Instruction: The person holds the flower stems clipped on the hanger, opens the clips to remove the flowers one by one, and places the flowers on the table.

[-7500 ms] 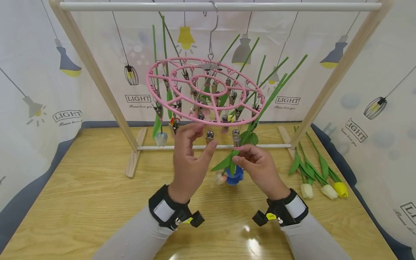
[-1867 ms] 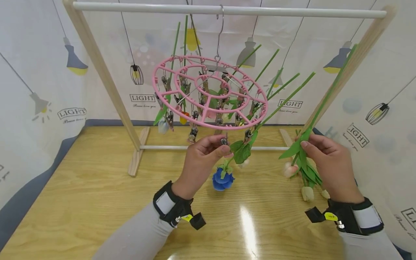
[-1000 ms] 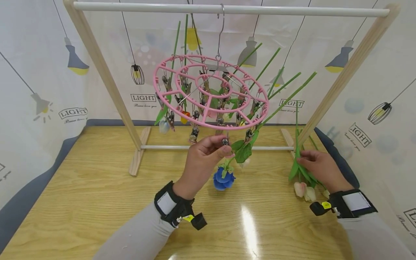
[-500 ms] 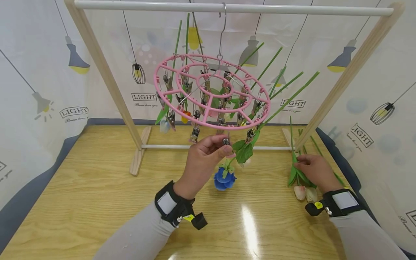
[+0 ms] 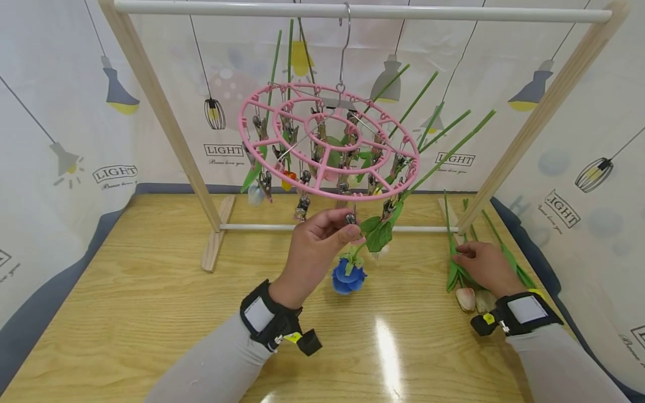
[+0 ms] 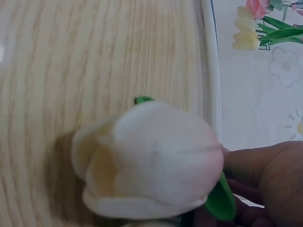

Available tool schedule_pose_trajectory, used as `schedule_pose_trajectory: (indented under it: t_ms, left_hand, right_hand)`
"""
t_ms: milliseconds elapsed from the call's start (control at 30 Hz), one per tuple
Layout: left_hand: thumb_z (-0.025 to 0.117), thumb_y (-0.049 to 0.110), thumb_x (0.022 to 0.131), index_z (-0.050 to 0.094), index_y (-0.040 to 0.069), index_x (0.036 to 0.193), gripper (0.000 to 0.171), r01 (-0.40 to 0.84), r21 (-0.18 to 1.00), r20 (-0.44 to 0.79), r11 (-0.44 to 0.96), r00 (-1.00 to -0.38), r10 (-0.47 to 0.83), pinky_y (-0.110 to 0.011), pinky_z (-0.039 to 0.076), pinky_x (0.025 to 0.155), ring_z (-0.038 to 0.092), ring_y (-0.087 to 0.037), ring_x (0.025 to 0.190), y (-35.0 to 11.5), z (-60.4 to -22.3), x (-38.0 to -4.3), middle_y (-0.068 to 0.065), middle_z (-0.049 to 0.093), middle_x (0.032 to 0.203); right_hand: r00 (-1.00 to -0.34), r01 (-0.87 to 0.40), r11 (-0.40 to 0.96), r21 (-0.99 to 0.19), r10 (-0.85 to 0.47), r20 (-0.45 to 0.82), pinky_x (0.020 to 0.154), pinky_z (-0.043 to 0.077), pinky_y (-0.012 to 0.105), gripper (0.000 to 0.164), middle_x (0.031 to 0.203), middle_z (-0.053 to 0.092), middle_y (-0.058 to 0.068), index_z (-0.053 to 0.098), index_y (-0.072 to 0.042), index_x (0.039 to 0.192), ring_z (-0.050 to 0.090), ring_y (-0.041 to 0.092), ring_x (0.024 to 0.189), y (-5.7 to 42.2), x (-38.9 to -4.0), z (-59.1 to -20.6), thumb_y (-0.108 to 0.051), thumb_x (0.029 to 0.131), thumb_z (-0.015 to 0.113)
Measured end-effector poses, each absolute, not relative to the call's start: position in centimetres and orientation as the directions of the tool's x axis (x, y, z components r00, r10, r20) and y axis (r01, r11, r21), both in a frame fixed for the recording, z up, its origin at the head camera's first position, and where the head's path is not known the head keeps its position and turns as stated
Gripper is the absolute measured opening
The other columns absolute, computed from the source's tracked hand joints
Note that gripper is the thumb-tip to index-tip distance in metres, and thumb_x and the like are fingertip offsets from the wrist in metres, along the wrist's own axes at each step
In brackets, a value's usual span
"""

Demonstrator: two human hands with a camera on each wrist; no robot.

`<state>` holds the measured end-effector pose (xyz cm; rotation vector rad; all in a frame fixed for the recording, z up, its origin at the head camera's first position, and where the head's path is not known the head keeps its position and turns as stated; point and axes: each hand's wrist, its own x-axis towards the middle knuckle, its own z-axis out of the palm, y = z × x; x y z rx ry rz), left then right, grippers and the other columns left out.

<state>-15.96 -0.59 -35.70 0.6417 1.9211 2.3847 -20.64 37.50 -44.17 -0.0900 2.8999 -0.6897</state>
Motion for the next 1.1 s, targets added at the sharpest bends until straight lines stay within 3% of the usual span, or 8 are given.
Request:
schedule_pose_trajectory:
  t_ms: [400,600,667,833,900,1000,1100]
  left_hand:
    - [0.073,0.028,0.099,0.066,0.004,0.135,0.044,0.235,0.943,0.295,-0.235,-0.918,0.265,-0.031,0.061,0.096,0.067,-0.006,0.099,-0.6,-35.6,-16.0,-0.019,0.067,0.116]
    - [0.074,0.036,0.098,0.066,0.003,0.136,0.051,0.232,0.944,0.291,-0.233,-0.919,0.267,-0.032,0.061,0.097,0.067,-0.005,0.099,-0.6,-35.8,-16.0,-0.019,0.067,0.119]
    - [0.074,0.038,0.097,0.066,0.004,0.135,0.052,0.234,0.946,0.290,-0.225,-0.920,0.263,-0.034,0.061,0.097,0.067,-0.005,0.099,-0.6,-35.8,-16.0,-0.019,0.067,0.118]
    - [0.073,0.031,0.099,0.066,0.003,0.135,0.046,0.221,0.943,0.285,-0.249,-0.921,0.264,-0.042,0.060,0.099,0.068,-0.007,0.098,-0.6,-35.8,-16.0,-0.020,0.067,0.117]
    - [0.073,0.027,0.099,0.066,0.003,0.135,0.044,0.214,0.941,0.284,-0.263,-0.921,0.266,-0.042,0.060,0.099,0.068,-0.007,0.098,-0.5,-35.8,-16.0,-0.021,0.067,0.118]
    - [0.073,0.026,0.100,0.067,0.003,0.134,0.042,0.221,0.942,0.286,-0.252,-0.923,0.257,-0.039,0.061,0.098,0.068,-0.007,0.098,-0.6,-35.8,-16.0,-0.020,0.067,0.117]
    - [0.073,0.027,0.100,0.067,0.004,0.134,0.042,0.235,0.944,0.291,-0.232,-0.924,0.248,-0.036,0.061,0.097,0.068,-0.007,0.099,-0.6,-35.8,-16.0,-0.019,0.068,0.116]
  right_hand:
    - [-0.992,-0.035,0.905,-0.423,-0.083,-0.097,0.075,0.055,0.049,0.058,0.127,0.063,0.036,0.056,0.010,0.140,0.065,0.047,0.105,36.9,-20.1,-42.4,-0.039,0.109,0.054]
    - [-0.993,-0.092,0.865,-0.494,-0.117,-0.019,0.082,0.056,0.058,0.059,0.133,0.062,0.035,0.055,0.005,0.144,0.063,0.051,0.115,35.1,-19.4,-40.2,-0.043,0.109,0.052]
    - [-0.992,-0.112,0.844,-0.525,-0.126,0.009,0.083,0.058,0.053,0.057,0.134,0.064,0.031,0.056,0.001,0.145,0.064,0.047,0.114,34.3,-19.1,-39.4,-0.043,0.109,0.052]
    - [-0.989,-0.146,0.745,-0.651,-0.130,0.073,0.075,0.056,0.018,0.047,0.122,0.071,0.005,0.061,-0.007,0.142,0.065,0.001,0.102,32.2,-18.0,-38.1,-0.040,0.109,0.055]
    - [-0.983,-0.183,0.678,-0.712,-0.148,0.113,0.076,0.055,0.012,0.042,0.116,0.071,-0.007,0.062,-0.007,0.141,0.063,-0.008,0.095,31.2,-17.5,-37.7,-0.033,0.109,0.057]
    - [-0.966,-0.256,0.575,-0.777,-0.192,0.176,0.082,0.057,0.011,0.037,0.113,0.071,-0.016,0.062,-0.006,0.141,0.068,-0.005,0.099,29.7,-17.0,-37.4,-0.022,0.108,0.059]
    - [-0.947,-0.313,0.496,-0.810,-0.224,0.228,0.086,0.058,0.013,0.036,0.117,0.073,-0.015,0.062,-0.007,0.141,0.071,0.000,0.105,28.3,-16.9,-37.2,-0.013,0.106,0.061]
